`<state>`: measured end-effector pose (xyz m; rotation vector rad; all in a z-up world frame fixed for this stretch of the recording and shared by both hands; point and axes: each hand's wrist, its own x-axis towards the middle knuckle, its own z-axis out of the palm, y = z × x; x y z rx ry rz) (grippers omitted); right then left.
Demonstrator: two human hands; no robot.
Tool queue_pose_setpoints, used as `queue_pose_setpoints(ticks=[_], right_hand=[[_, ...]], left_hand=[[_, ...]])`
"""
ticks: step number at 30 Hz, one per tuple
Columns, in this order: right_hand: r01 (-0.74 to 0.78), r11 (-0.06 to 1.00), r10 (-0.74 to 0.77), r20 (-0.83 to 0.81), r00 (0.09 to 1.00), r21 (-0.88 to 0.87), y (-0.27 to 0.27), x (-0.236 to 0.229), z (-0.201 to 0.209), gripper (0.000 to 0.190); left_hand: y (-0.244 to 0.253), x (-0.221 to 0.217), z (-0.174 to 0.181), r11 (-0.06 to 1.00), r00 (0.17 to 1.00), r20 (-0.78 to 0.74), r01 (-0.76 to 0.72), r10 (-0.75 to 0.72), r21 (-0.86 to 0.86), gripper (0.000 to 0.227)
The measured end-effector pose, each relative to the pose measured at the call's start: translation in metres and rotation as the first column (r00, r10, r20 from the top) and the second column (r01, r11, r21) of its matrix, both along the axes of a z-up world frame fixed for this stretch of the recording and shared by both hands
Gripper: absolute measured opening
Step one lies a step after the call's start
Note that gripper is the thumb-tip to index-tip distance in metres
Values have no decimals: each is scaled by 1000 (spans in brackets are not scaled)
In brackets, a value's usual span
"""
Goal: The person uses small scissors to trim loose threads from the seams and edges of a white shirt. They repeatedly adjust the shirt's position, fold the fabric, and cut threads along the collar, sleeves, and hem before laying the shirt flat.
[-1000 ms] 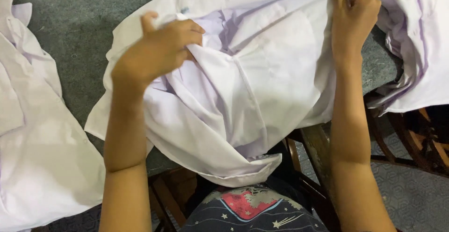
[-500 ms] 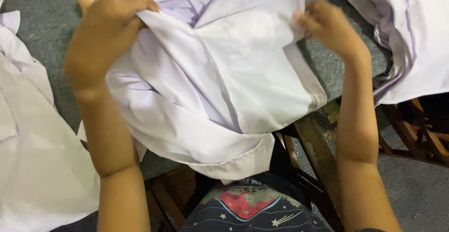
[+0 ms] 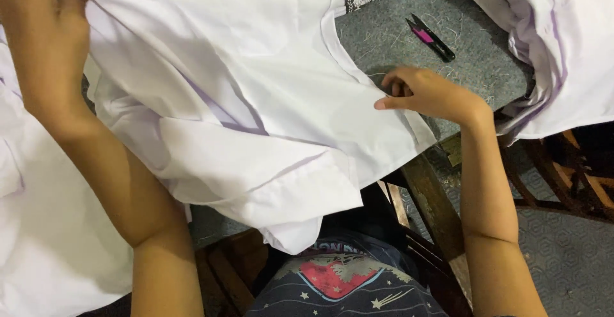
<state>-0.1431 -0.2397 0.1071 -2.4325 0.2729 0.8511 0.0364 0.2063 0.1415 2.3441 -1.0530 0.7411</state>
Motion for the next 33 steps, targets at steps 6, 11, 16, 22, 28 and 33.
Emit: queue_pose_setpoints(ticks=[6,11,16,22,28,33], right_hand=[[-13,990,-28,283,959,142,-14,-3,-18,32],[5,984,-73,376,924,178,-23,-3,-8,23],[-1,961,-106,373,922,278,-46,-4,-5,31],[66,997,-70,76,995,51,-61,-22,14,59],[118,975,-127,35,991,189,-80,-31,4,21],[158,964,-197,174,965,214,-79,-28,7,32]], left_hand=[[-46,-37,22,983,946,-301,155,-118,102,32],[-133,-92,23,808,604,-658,589,-449,-11,38],[-190,-104,-65,627,592,-551,764,-588,152,25],[-180,-57,-80,499,670,-729,587,142,637,94],[-161,-33,-96,573,650,-713,488,264,658,110],[-158,-32,-99,613,638,-737,495,224,615,112]])
